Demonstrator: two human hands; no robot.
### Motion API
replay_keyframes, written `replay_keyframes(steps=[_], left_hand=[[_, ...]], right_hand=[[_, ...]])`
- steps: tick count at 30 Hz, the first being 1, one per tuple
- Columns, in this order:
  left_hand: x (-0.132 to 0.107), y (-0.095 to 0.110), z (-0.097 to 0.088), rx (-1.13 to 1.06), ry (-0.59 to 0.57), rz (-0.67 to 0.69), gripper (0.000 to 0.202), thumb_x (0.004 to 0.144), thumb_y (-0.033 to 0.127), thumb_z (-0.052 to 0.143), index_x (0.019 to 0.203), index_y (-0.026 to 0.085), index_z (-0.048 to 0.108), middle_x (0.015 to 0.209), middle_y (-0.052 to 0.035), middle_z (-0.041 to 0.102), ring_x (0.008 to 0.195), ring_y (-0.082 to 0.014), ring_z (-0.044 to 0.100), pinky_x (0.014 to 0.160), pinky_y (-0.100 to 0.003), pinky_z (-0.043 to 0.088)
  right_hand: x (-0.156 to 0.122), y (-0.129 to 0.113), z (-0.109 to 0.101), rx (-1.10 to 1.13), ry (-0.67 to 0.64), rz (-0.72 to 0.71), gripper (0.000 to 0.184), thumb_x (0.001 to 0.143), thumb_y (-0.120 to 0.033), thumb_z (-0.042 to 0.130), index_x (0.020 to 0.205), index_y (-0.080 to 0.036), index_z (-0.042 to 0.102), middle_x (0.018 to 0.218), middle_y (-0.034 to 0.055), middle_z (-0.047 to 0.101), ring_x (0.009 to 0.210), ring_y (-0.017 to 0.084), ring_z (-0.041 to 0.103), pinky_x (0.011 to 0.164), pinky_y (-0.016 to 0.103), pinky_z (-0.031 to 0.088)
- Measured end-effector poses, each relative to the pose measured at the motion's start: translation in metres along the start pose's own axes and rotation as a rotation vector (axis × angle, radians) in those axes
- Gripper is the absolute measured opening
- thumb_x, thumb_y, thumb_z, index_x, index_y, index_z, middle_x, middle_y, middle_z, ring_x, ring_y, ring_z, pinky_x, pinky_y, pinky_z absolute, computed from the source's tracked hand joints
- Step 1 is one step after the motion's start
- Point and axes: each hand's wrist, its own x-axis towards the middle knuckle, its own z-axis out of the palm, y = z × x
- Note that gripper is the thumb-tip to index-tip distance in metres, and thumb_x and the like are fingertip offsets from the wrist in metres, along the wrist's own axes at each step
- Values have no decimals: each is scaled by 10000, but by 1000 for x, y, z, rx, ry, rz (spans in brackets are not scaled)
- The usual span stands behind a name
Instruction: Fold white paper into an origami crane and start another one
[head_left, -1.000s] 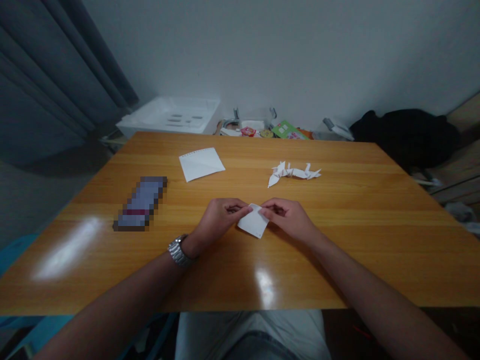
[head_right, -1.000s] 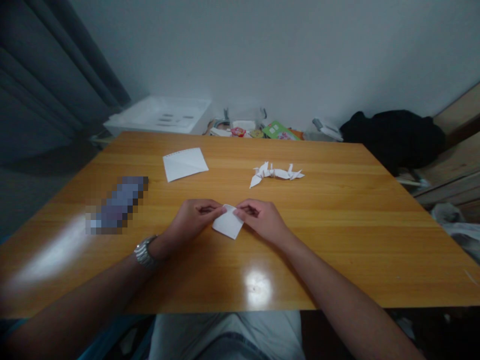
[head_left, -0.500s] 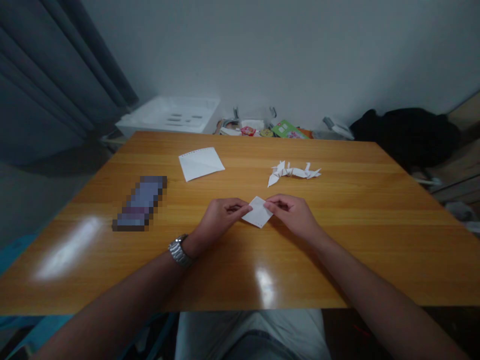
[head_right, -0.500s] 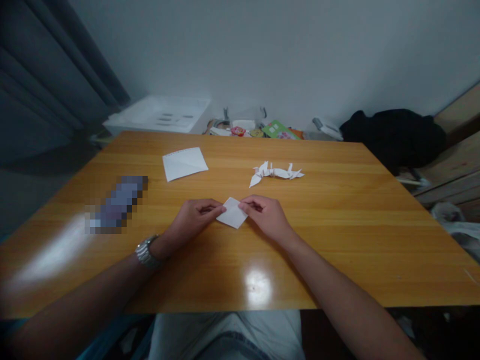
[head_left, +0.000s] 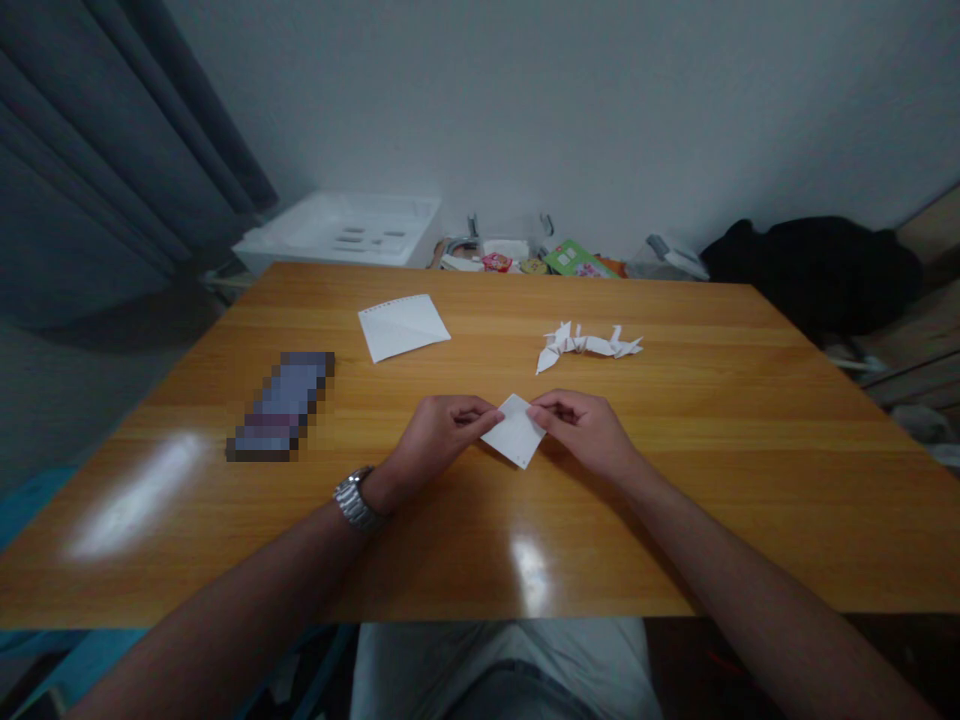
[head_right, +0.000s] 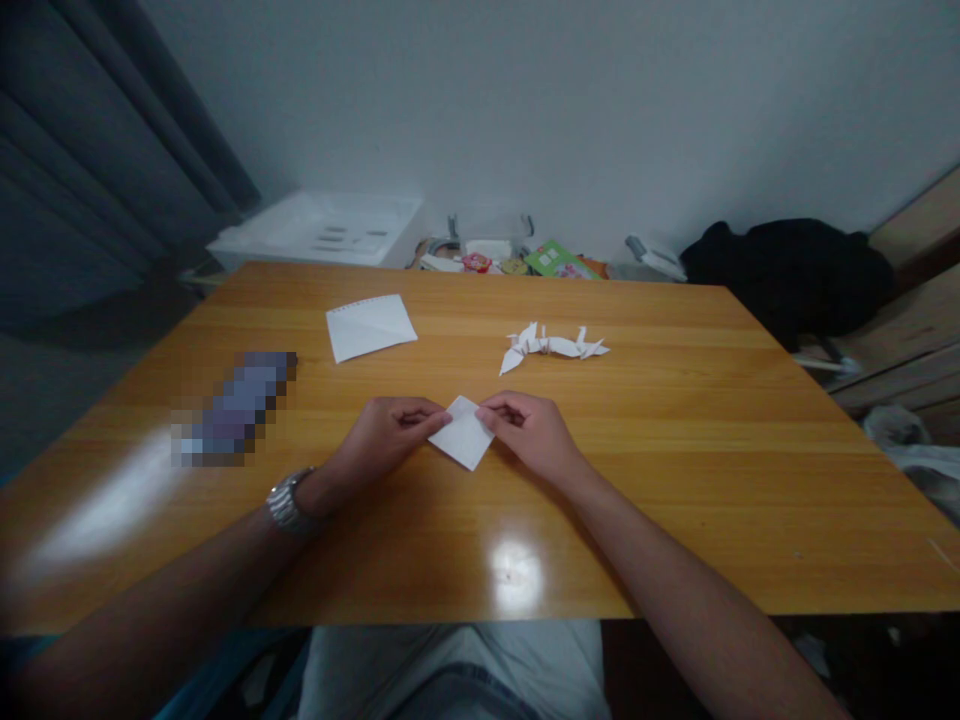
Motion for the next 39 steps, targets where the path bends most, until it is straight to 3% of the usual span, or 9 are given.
replay_keyframes(steps=[7, 23, 31, 39], left_hand=[[-1, 2, 0, -6, -33, -4, 291, 934, 415, 638, 889, 166, 782, 881, -47, 791, 771, -165, 712, 642, -227, 491], [-1, 1, 1, 30, -60, 15, 298, 962, 400, 592, 918, 171, 777, 897, -41, 791, 777, -165, 715, 665, -230, 499], [-1, 1, 2, -85, -88, -34, 315, 963, 420, 595, 925, 162, 772, 881, -63, 792, 741, -156, 735, 641, -218, 532], [-3, 3, 0, -78, -121, 1, 307, 979, 393, 577, 929, 155, 764, 828, -49, 781, 703, -140, 725, 634, -203, 526]], right_hand=[[0, 2, 0, 26, -26, 19, 286, 868, -430, 706, 1000, -182, 760, 952, 77, 779, 818, 205, 702, 737, 329, 545], [2, 2, -4, 3, 24, -4, 267, 896, -431, 674, 937, -183, 762, 888, 61, 769, 780, 192, 687, 699, 304, 529], [1, -1, -3, 22, 39, 2, 261, 887, -438, 683, 919, -188, 753, 859, 56, 759, 748, 187, 671, 686, 312, 527], [2, 4, -4, 49, -22, 5, 260, 892, -437, 687, 952, -188, 733, 880, 53, 748, 763, 180, 673, 693, 301, 524]])
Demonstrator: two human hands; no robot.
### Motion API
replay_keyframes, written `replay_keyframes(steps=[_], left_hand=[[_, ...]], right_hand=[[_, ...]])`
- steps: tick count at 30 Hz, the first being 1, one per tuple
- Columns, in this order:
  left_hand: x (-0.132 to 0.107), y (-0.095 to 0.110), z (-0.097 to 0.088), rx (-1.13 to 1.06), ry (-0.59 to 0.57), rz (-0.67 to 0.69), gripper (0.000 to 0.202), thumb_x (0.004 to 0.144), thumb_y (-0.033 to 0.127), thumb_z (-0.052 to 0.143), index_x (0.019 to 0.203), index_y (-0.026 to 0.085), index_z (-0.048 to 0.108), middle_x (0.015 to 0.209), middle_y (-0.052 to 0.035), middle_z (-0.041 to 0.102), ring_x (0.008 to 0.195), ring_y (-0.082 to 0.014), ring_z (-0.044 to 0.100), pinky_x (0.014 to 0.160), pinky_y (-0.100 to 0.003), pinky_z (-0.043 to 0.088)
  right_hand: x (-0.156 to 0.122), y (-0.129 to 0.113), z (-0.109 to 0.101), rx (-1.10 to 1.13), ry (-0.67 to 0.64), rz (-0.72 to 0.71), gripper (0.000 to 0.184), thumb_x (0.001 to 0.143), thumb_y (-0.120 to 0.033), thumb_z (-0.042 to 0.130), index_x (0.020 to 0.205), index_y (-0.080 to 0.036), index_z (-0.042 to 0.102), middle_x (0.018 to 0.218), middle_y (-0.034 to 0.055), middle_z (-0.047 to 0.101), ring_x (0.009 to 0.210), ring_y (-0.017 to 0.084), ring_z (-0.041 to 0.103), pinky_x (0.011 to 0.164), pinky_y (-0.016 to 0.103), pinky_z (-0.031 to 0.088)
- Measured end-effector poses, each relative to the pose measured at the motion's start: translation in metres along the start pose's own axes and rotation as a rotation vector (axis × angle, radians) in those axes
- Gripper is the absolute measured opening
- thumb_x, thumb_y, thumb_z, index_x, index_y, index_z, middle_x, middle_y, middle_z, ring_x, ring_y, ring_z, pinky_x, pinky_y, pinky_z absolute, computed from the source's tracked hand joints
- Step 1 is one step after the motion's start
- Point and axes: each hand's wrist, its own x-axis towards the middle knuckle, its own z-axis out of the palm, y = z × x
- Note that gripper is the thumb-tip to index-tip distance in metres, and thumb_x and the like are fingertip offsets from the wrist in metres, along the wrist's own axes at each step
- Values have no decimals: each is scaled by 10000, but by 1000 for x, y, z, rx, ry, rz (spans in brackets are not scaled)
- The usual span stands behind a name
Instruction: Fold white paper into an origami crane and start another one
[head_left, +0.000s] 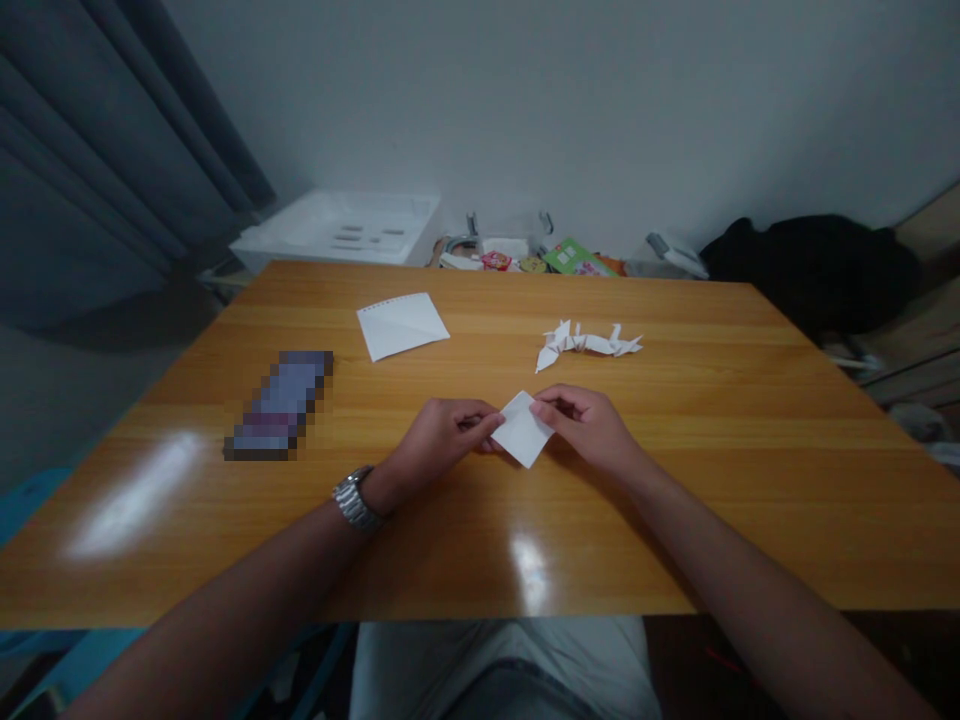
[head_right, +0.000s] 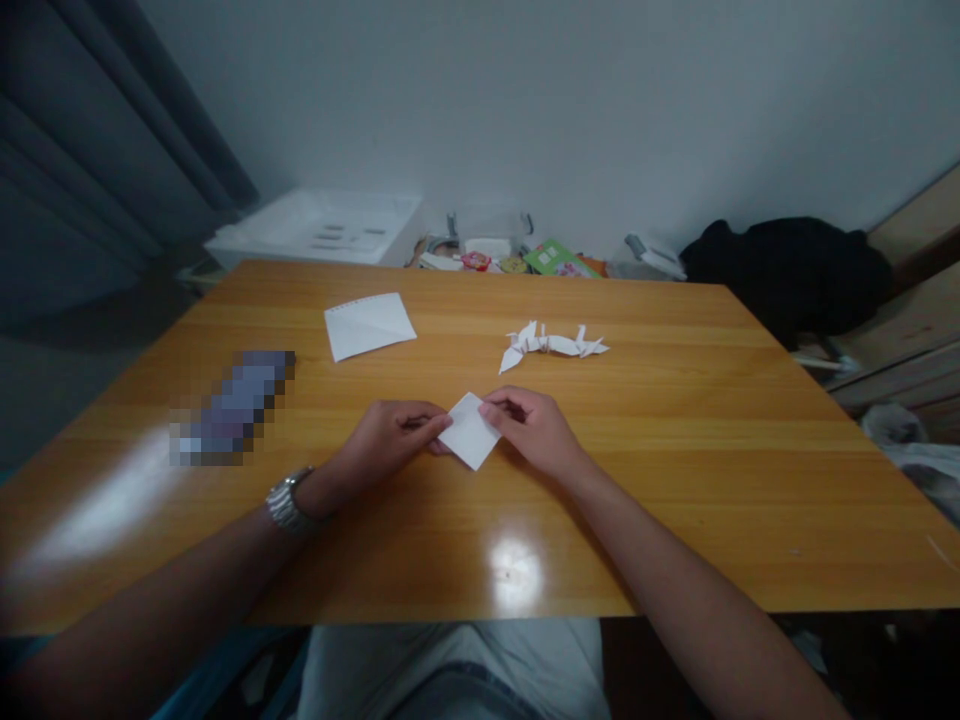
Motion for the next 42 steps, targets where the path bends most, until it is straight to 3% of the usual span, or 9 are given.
replay_keyframes(steps=[4, 9, 19, 24, 29, 42], left_hand=[[0, -1, 2, 65, -35, 23, 307, 983, 399, 561, 929, 171, 760, 820, -30, 775, 686, -137, 711, 627, -203, 508], [-1, 1, 3, 125, -79, 44, 301, 990, 396, 542, 948, 194, 760, 802, -9, 766, 697, -141, 696, 633, -206, 485], [-2, 2, 3, 297, -37, 88, 331, 1017, 416, 494, 940, 205, 737, 838, -11, 756, 717, -146, 672, 646, -228, 442], [-1, 0, 7, 219, 47, 118, 260, 992, 403, 561, 997, 201, 725, 943, -23, 767, 830, -156, 697, 732, -228, 485], [0, -6, 10, 189, 79, 142, 221, 977, 373, 599, 960, 189, 722, 922, -25, 762, 824, -148, 693, 740, -225, 492], [0, -3, 7, 197, 40, 202, 125, 936, 275, 643, 917, 182, 724, 842, -1, 749, 743, -122, 674, 670, -211, 472]], right_hand=[[-1, -1, 2, 68, -15, 14, 280, 859, -438, 727, 1010, -202, 720, 962, 66, 759, 838, 198, 698, 754, 323, 547], [-3, -7, 4, 12, -32, -5, 260, 875, -445, 703, 942, -196, 741, 903, 59, 759, 794, 191, 688, 722, 315, 538], [-3, -4, 7, 25, 23, -12, 231, 892, -418, 694, 901, -190, 735, 846, 40, 739, 738, 169, 653, 674, 288, 501], [-3, -3, 9, 33, 33, -20, 224, 886, -413, 701, 902, -192, 731, 843, 36, 738, 740, 168, 652, 674, 284, 499], [-3, -2, 10, 11, 12, -33, 208, 891, -393, 701, 917, -192, 748, 853, 37, 740, 753, 165, 648, 679, 280, 488], [-3, -2, 9, -15, -90, -12, 228, 908, -406, 677, 903, -186, 734, 851, 38, 730, 757, 163, 638, 678, 276, 469]])
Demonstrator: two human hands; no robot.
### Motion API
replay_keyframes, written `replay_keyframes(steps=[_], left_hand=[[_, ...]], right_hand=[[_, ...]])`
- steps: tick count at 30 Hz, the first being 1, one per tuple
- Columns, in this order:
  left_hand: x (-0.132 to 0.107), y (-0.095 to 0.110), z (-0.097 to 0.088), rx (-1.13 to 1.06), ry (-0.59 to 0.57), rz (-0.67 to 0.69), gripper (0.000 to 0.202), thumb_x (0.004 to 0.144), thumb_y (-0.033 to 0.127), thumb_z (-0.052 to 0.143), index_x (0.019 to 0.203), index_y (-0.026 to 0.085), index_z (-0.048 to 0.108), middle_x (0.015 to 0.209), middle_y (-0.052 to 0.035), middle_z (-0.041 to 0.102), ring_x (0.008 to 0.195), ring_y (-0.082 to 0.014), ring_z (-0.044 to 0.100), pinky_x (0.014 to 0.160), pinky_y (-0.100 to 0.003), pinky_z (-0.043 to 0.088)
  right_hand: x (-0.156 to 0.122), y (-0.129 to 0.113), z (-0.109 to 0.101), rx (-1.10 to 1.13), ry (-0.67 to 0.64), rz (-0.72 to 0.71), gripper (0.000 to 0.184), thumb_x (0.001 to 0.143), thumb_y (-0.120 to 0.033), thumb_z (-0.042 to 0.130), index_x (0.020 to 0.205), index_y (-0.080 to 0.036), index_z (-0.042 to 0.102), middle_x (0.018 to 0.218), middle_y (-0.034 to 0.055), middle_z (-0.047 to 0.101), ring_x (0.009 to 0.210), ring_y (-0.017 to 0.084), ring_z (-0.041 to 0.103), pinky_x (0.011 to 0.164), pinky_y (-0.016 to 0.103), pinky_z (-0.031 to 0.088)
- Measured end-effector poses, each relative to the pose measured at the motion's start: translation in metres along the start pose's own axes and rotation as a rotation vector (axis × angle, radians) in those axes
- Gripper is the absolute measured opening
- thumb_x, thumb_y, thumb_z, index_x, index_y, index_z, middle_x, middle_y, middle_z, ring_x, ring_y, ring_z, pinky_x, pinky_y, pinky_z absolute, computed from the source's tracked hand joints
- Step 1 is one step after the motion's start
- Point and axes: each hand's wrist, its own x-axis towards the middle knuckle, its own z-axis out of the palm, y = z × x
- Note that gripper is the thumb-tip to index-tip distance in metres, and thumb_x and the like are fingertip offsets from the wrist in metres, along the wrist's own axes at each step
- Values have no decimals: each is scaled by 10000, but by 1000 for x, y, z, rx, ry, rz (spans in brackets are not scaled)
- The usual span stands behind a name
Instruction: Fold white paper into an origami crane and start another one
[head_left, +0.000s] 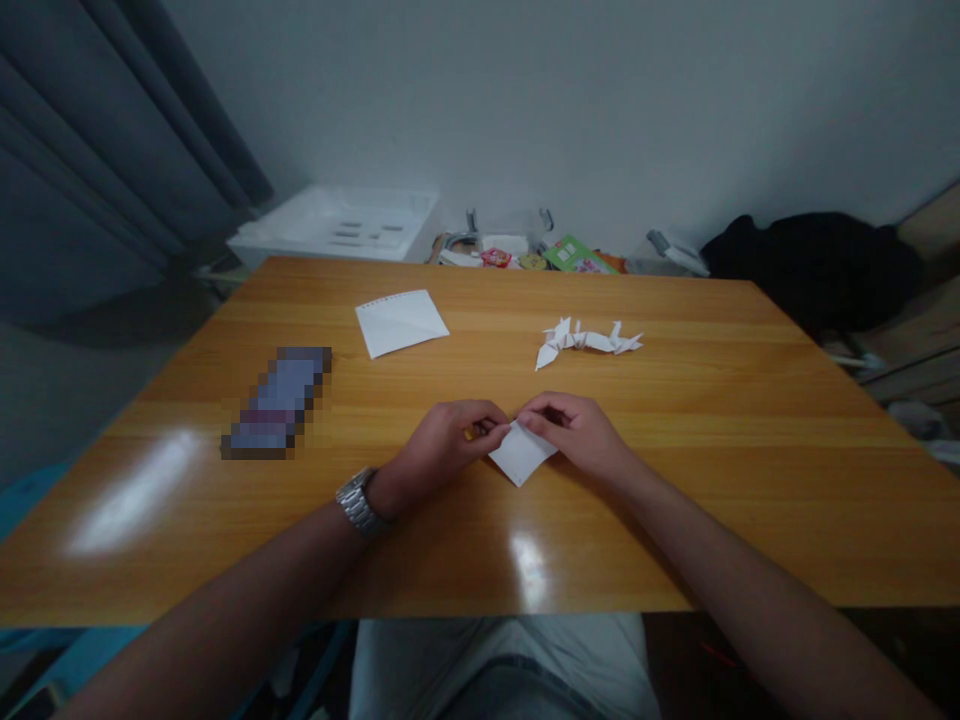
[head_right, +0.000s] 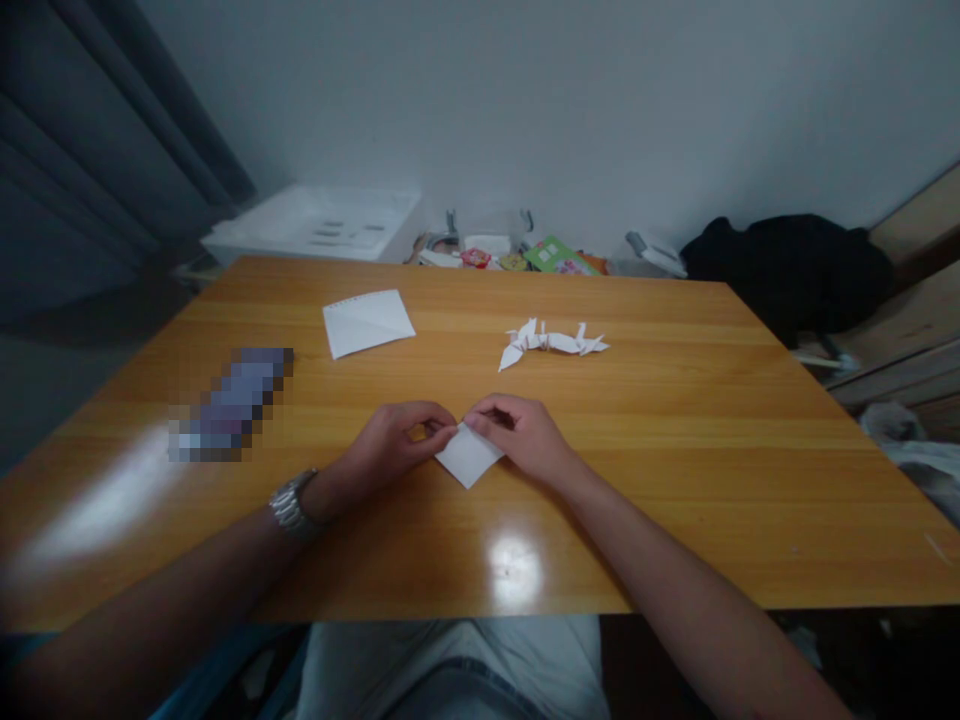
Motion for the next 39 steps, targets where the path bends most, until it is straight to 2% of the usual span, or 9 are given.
replay_keyframes(steps=[10, 18, 31, 39], left_hand=[[-1, 4, 1, -26, -32, -48, 104, 926, 252, 638, 906, 179, 709, 837, 0, 745, 734, -126, 676, 678, -213, 489], [-1, -1, 4, -45, 29, -33, 141, 953, 305, 628, 937, 185, 698, 849, -2, 733, 764, -126, 667, 696, -215, 489], [0, -4, 3, -80, 51, -53, 59, 901, 196, 617, 870, 170, 661, 781, 6, 695, 711, -112, 632, 645, -201, 472], [0, -2, 3, -102, 31, -60, 175, 969, 322, 593, 928, 176, 679, 837, -14, 719, 761, -128, 654, 689, -223, 493]], right_hand=[[-2, -1, 4, -100, -8, -34, 208, 962, -362, 587, 912, -189, 690, 847, 26, 695, 769, 161, 616, 687, 272, 466], [-3, -2, 5, -73, 8, -34, 217, 941, -390, 632, 910, -195, 722, 854, 32, 723, 780, 171, 641, 704, 282, 482], [-1, 1, 2, -102, -2, -41, 216, 948, -384, 622, 929, -194, 722, 849, 32, 720, 764, 167, 631, 692, 284, 476], [-3, -5, 3, -120, 5, -18, 216, 926, -386, 650, 890, -189, 731, 839, 37, 740, 757, 171, 650, 686, 282, 478]])
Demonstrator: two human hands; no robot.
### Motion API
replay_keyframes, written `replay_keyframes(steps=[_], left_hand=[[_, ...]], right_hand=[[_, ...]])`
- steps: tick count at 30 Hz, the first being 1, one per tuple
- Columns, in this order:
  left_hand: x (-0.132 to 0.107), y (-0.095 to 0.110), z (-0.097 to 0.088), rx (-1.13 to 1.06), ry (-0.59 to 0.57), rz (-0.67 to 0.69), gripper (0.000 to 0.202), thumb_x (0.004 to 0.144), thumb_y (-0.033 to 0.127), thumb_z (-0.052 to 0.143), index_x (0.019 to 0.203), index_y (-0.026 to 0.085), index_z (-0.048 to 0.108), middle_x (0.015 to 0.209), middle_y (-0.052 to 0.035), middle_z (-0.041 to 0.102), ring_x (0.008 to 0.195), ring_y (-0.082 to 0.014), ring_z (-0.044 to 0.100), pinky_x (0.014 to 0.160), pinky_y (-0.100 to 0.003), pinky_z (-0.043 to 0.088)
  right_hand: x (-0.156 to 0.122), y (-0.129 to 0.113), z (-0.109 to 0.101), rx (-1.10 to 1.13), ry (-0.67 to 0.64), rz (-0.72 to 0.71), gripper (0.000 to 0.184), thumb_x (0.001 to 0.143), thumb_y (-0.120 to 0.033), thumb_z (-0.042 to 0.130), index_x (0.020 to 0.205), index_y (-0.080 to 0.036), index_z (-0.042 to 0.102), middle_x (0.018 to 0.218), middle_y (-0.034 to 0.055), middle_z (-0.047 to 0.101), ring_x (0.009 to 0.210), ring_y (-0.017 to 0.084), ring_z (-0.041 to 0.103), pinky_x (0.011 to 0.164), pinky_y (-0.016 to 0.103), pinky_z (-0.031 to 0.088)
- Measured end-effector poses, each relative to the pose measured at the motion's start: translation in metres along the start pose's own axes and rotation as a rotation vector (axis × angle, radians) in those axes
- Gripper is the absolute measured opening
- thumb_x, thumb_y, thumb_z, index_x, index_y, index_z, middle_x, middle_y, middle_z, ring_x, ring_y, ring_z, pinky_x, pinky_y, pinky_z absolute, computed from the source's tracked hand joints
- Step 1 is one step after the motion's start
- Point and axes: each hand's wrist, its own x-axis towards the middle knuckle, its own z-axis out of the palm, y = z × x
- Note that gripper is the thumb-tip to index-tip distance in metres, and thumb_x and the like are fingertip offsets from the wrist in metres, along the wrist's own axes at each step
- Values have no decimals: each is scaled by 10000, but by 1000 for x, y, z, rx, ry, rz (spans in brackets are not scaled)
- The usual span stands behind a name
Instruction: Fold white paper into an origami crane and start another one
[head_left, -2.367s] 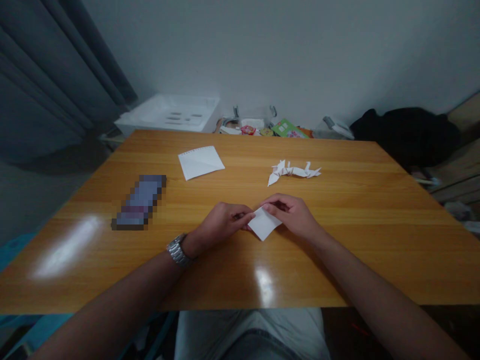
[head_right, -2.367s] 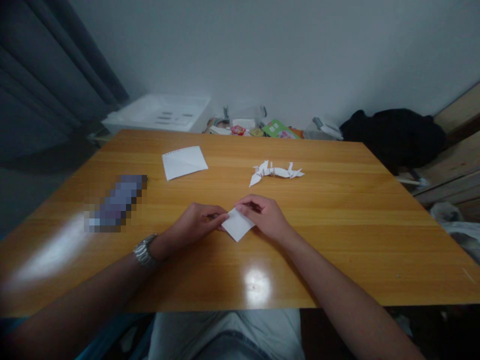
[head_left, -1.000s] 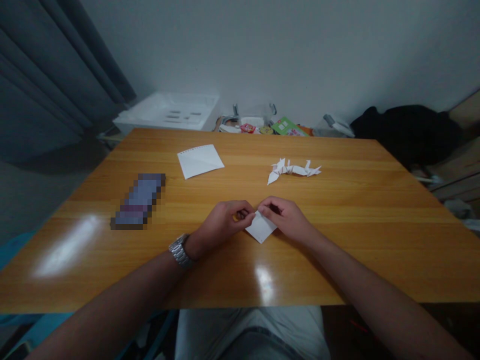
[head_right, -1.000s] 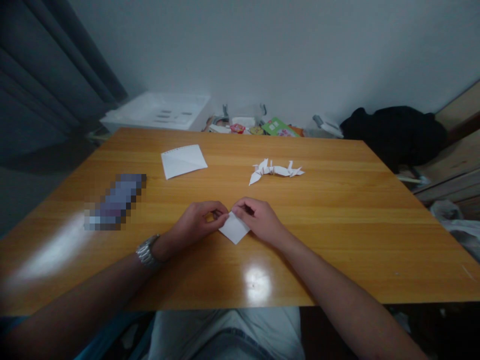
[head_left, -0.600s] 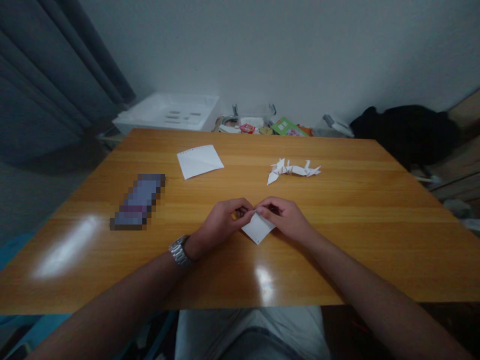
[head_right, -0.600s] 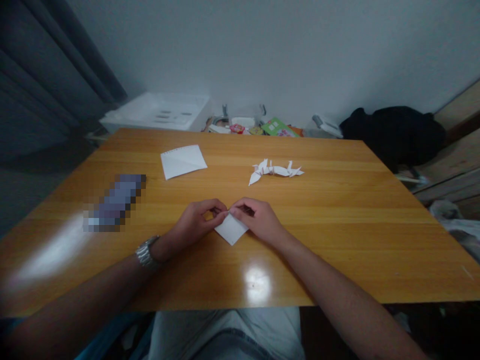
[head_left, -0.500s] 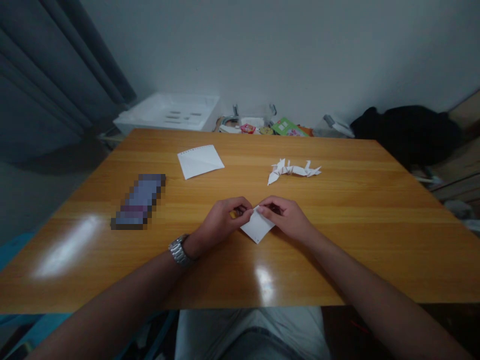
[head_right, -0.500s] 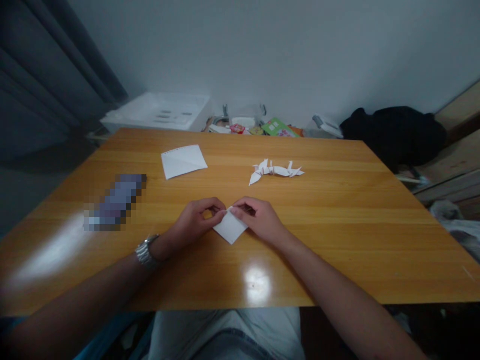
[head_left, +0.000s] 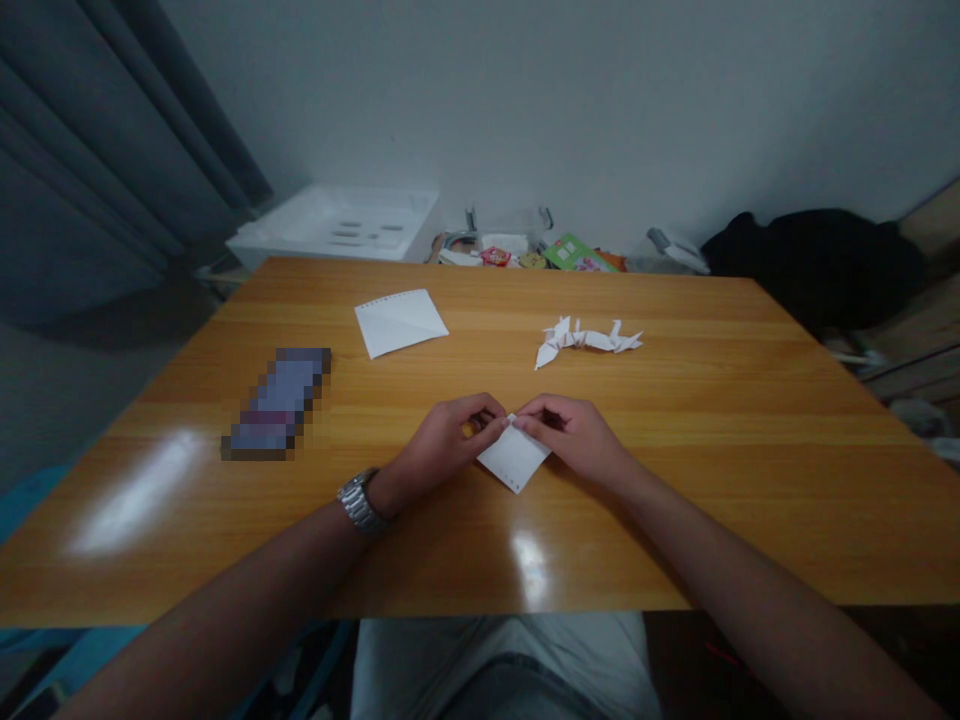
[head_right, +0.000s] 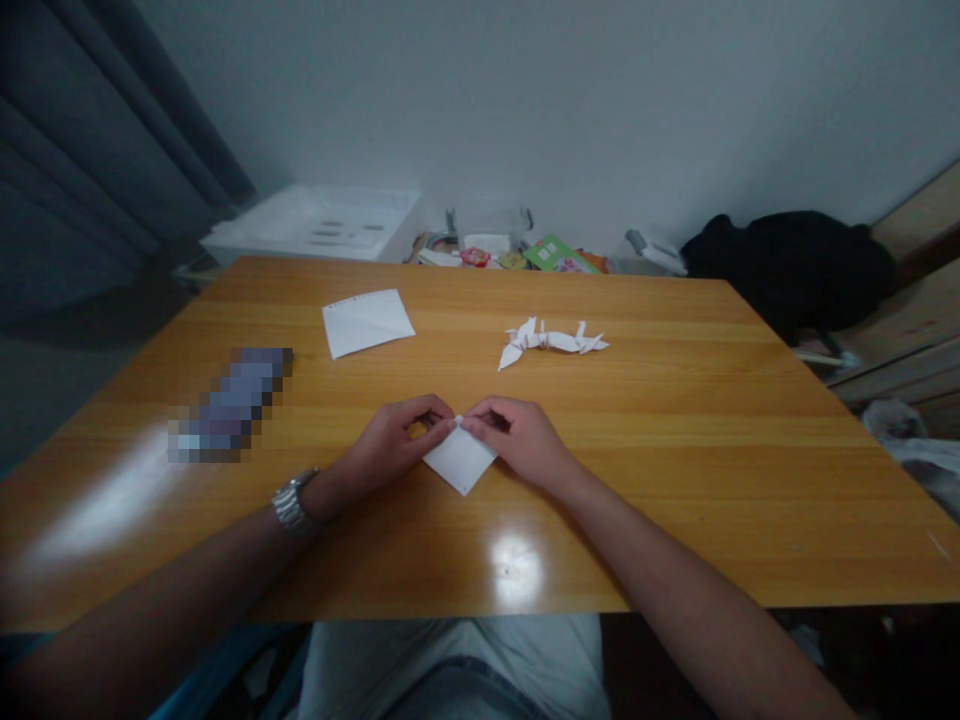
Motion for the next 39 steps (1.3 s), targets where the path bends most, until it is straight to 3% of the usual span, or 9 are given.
replay_keyframes(steps=[4, 12, 26, 34, 39], left_hand=[[1, 1, -2, 15, 14, -18, 196, 969, 341, 589, 908, 175, 675, 828, -16, 718, 757, -135, 656, 686, -230, 499], [5, -1, -6, -23, 151, -54, 209, 955, 362, 604, 880, 170, 640, 798, -12, 701, 728, -133, 644, 665, -229, 504], [5, 0, -4, -39, 139, -73, 184, 940, 348, 621, 920, 169, 657, 856, -29, 718, 791, -152, 671, 712, -250, 530], [6, 0, -7, 18, 153, -78, 178, 949, 339, 594, 892, 174, 630, 837, -22, 703, 780, -153, 657, 710, -254, 531], [5, -7, -5, 79, 114, -69, 156, 968, 310, 572, 1003, 170, 631, 903, -37, 710, 831, -166, 672, 755, -282, 546]], right_hand=[[1, 2, -1, 2, -12, 8, 248, 927, -419, 642, 910, -188, 731, 856, 46, 745, 765, 181, 655, 692, 292, 485], [3, 5, -7, 18, 7, 1, 218, 929, -383, 636, 918, -182, 719, 898, 55, 750, 803, 182, 666, 747, 307, 500], [2, 3, -8, -83, -3, 46, 215, 909, -378, 661, 883, -190, 763, 834, 46, 767, 722, 179, 659, 666, 297, 479], [4, 8, -8, -2, 39, 11, 220, 917, -388, 653, 965, -194, 745, 938, 65, 776, 828, 199, 697, 758, 324, 522], [6, 12, -12, -112, 61, -25, 206, 933, -370, 633, 953, -203, 752, 915, 55, 772, 823, 201, 692, 747, 324, 508]])
